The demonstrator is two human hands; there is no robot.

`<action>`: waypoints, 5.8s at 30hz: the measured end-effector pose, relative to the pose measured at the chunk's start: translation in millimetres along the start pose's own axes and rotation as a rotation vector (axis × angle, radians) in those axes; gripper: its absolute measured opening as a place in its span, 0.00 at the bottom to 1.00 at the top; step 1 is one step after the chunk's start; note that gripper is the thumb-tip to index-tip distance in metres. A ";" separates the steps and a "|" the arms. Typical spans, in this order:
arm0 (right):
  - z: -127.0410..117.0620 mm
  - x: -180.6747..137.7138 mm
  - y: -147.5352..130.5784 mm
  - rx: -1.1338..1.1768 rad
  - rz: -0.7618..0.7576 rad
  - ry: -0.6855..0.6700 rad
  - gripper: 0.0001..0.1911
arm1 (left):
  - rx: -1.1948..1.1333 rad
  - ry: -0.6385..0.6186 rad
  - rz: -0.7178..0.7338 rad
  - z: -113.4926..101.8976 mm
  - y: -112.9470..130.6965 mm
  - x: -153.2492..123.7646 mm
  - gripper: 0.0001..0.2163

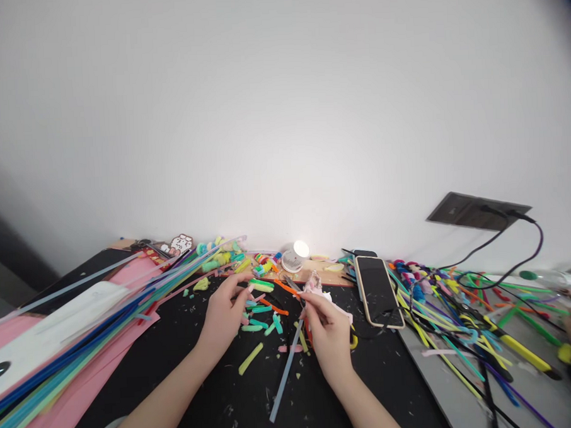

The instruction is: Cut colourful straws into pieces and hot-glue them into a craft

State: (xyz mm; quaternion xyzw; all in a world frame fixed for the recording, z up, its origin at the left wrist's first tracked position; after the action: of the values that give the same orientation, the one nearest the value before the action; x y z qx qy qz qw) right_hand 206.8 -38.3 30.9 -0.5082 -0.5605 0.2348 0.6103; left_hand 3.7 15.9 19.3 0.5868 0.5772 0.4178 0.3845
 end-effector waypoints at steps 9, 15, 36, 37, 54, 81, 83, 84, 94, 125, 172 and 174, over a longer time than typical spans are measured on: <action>4.2 -2.1 5.6 -0.012 -0.040 -0.066 0.13 | -0.004 -0.095 0.087 6.3 -1.0 -1.8 0.15; 6.3 -2.0 8.3 0.013 -0.019 -0.069 0.12 | -0.007 -0.098 0.065 5.8 2.4 -2.0 0.15; 8.5 -7.7 -0.2 0.005 -0.107 -0.100 0.14 | -0.034 -0.149 -0.025 6.6 7.3 -5.6 0.18; 8.0 -7.6 0.7 -0.003 -0.112 -0.096 0.14 | -0.044 -0.147 -0.021 6.3 7.2 -6.2 0.18; 0.8 -1.6 -12.6 -0.005 -0.246 -0.025 0.12 | -0.175 -0.172 -0.065 9.3 3.3 -6.6 0.19; 7.4 -0.7 2.9 -0.001 -0.290 -0.152 0.12 | -0.150 -0.222 -0.111 11.8 -0.1 -7.0 0.23; 7.3 -0.4 3.8 0.003 -0.271 -0.156 0.12 | -0.158 -0.213 -0.119 11.4 -0.1 -6.4 0.23; 7.1 -0.2 4.4 0.006 -0.255 -0.153 0.12 | -0.162 -0.210 -0.123 11.5 -0.2 -6.2 0.23; 7.0 0.7 21.2 0.140 0.114 -0.039 0.08 | -0.162 -0.219 -0.133 12.3 -4.0 -4.6 0.21; 11.5 2.7 30.3 0.416 0.235 -0.002 0.08 | -0.100 -0.197 0.004 11.0 15.4 -10.7 0.17; 8.6 7.6 20.0 0.501 0.244 -0.094 0.09 | -0.276 -0.302 -0.007 15.1 10.2 -9.3 0.17; 7.0 8.7 17.2 0.496 0.221 -0.073 0.11 | -0.275 -0.345 0.028 16.5 10.3 -9.7 0.15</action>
State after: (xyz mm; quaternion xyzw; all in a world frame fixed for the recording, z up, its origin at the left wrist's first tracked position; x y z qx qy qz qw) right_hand 207.5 -21.9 18.6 -0.3925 -0.4486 0.4483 0.6661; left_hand 22.9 6.3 22.7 0.5995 0.4322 0.3914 0.5483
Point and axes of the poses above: each hand's wrist, its own x-axis towards the middle knuckle, its own z-axis out of the palm, y = z × x, the point moved 3 cm from there along x, towards the middle knuckle, and after that the axes turned 11 degrees about x, right-handed, at the moved point
